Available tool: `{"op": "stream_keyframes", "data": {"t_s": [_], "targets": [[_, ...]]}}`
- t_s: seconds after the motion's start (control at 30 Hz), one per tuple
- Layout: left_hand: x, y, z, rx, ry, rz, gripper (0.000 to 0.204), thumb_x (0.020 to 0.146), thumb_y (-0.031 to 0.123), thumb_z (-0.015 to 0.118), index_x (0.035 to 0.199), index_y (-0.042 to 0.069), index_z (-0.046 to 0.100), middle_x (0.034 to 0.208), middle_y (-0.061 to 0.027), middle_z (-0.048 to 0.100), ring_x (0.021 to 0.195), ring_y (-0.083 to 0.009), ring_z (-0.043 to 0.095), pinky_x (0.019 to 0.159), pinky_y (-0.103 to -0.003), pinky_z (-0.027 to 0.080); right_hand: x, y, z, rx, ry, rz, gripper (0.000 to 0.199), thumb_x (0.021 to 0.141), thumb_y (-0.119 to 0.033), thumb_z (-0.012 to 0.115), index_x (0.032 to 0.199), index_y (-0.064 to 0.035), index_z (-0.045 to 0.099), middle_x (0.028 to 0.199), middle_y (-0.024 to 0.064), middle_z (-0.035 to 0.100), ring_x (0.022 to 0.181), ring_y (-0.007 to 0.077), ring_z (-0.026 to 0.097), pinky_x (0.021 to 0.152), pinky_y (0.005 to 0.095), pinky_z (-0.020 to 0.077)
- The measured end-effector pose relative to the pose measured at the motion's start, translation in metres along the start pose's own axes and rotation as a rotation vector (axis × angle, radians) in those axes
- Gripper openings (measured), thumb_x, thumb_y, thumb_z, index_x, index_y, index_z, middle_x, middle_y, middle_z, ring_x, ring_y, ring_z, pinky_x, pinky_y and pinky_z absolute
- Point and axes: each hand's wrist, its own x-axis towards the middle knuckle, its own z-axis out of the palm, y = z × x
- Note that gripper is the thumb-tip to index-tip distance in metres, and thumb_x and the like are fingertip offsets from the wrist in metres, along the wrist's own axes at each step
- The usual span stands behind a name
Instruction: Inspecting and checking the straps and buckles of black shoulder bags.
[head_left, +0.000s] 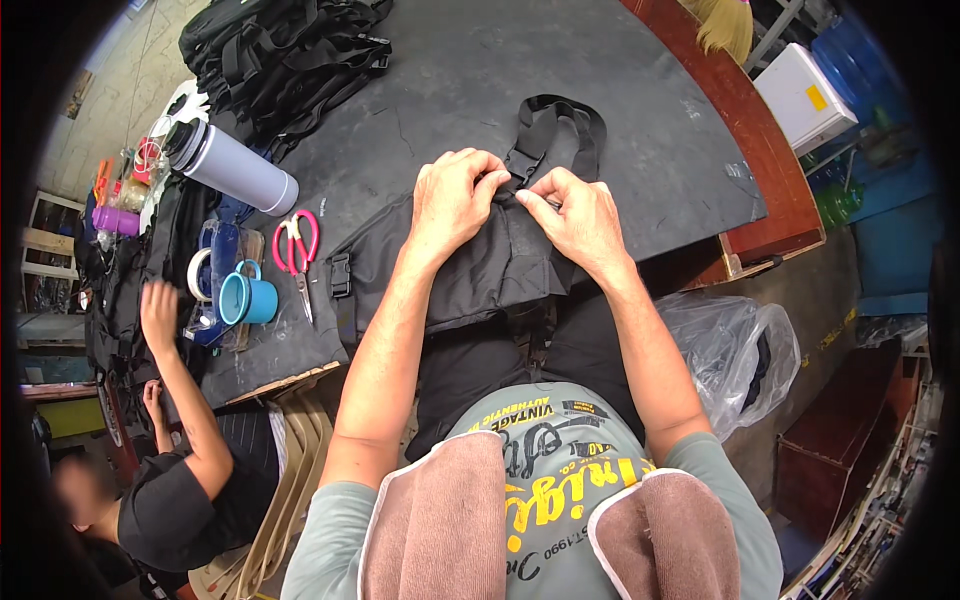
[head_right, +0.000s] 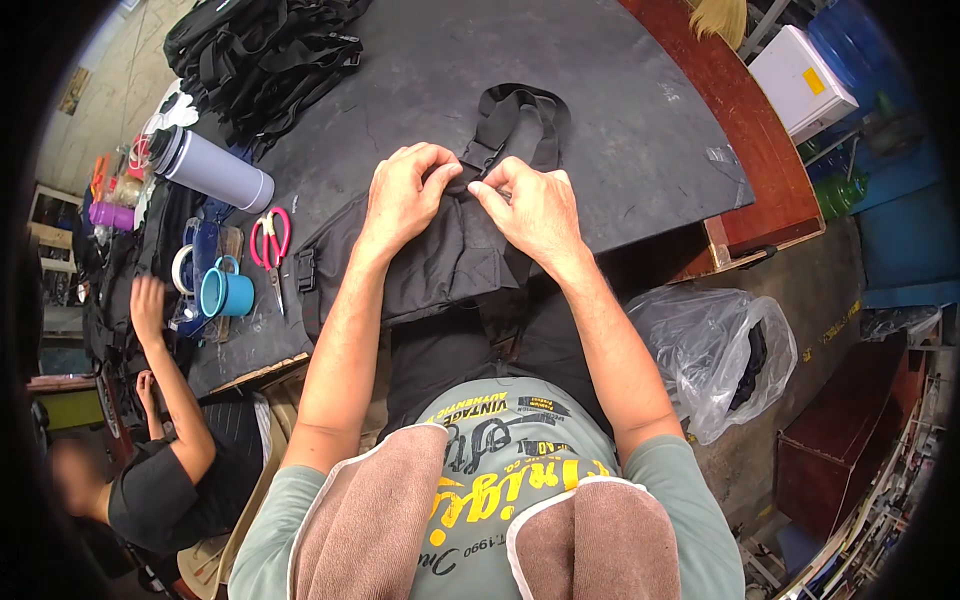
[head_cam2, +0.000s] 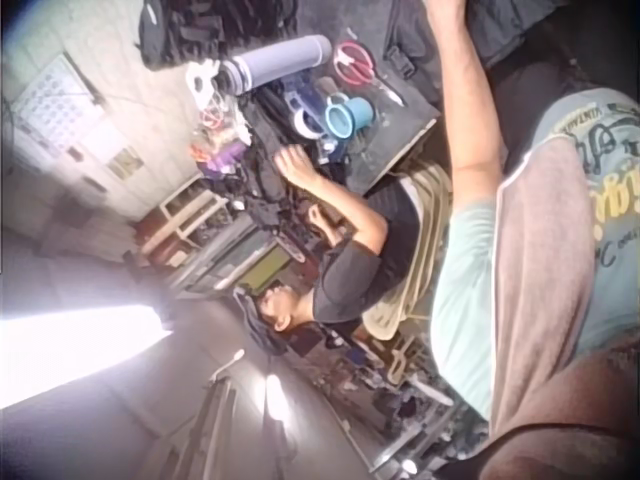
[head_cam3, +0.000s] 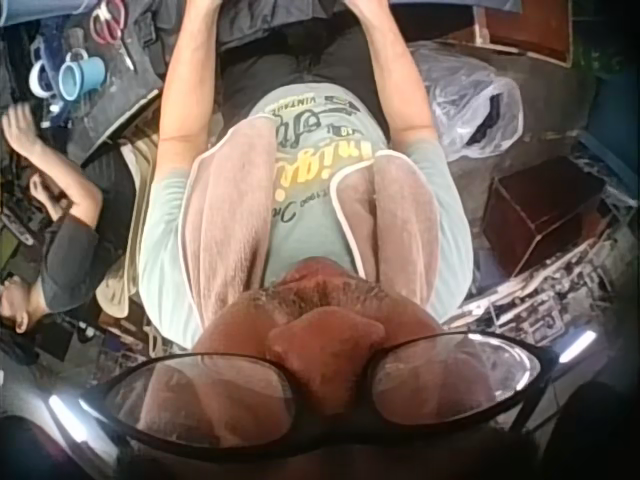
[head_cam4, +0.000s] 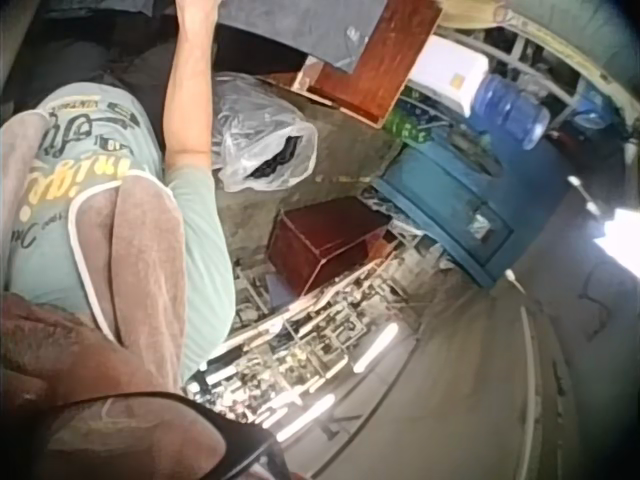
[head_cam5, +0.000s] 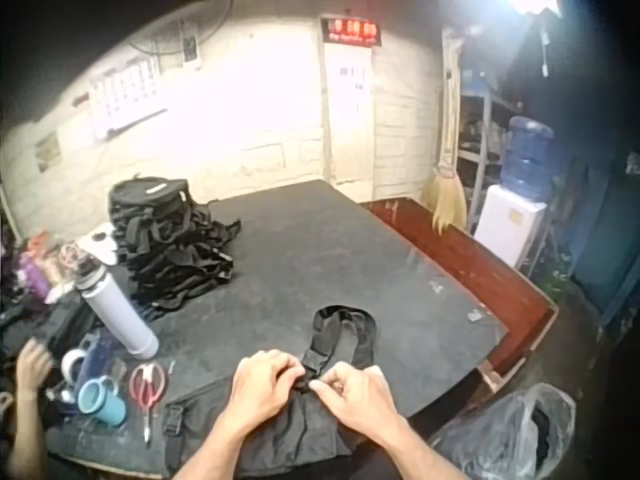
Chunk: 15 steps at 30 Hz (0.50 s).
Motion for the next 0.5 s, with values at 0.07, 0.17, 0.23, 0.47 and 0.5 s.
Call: {"op": "stream_keyframes", "data": {"t_s": [0.07, 0.17, 0.23, 0.47, 0.5], "targets": [[0.0, -0.002, 0.0, -0.065, 0.028, -0.038, 0.016, 0.108, 0.019, 0.081, 0.111, 0.004, 0.084, 0.106, -0.0135, 0.083, 0.102, -0.0342, 0.08, 0.091, -0.046, 0.061, -0.001, 0.002, 0.003, 0.005, 0.04, -0.073, 0.03, 0.104, -0.03, 0.092, 0.101, -0.0016, 0.083, 0.076, 0.0121, 0.081, 0.057, 0.0172, 0.07, 0.063, 0.0364, 0.055], [0.005, -0.01, -0.009, -0.173, 0.108, -0.107, 0.016, 0.113, 0.015, 0.076, 0.117, 0.002, 0.083, 0.109, -0.0138, 0.083, 0.103, -0.0252, 0.08, 0.094, -0.04, 0.061, -0.007, 0.006, 0.007, 0.033, 0.082, -0.078, 0.03, 0.104, -0.029, 0.091, 0.1, -0.0012, 0.081, 0.074, 0.0117, 0.08, 0.056, 0.0172, 0.068, 0.061, 0.0368, 0.0523], [0.011, -0.018, -0.022, -0.115, 0.101, -0.155, 0.018, 0.114, 0.015, 0.073, 0.121, 0.001, 0.083, 0.117, -0.0136, 0.085, 0.11, -0.0265, 0.082, 0.1, -0.04, 0.062, -0.008, 0.008, 0.01, 0.024, 0.119, -0.12, 0.03, 0.105, -0.028, 0.091, 0.101, -0.0009, 0.08, 0.073, 0.0118, 0.079, 0.055, 0.0173, 0.066, 0.06, 0.0367, 0.0506], [0.041, -0.02, -0.039, 0.104, -0.397, -0.403, 0.041, 0.108, 0.035, 0.076, 0.133, 0.005, 0.088, 0.125, -0.0207, 0.088, 0.125, -0.0358, 0.083, 0.113, -0.046, 0.061, -0.002, 0.004, 0.011, 0.09, 0.148, -0.097, 0.029, 0.107, -0.026, 0.09, 0.104, 0.0, 0.077, 0.067, 0.0094, 0.072, 0.054, 0.0166, 0.062, 0.06, 0.0362, 0.0477], [0.045, -0.019, -0.036, 0.164, -0.448, -0.468, 0.044, 0.106, 0.04, 0.078, 0.131, 0.006, 0.089, 0.125, -0.0211, 0.088, 0.128, -0.0371, 0.082, 0.116, -0.047, 0.06, -0.001, 0.003, 0.011, 0.092, 0.137, -0.084, 0.029, 0.107, -0.026, 0.09, 0.106, 0.0001, 0.077, 0.067, 0.009, 0.071, 0.055, 0.0161, 0.061, 0.06, 0.0362, 0.0476]]}}
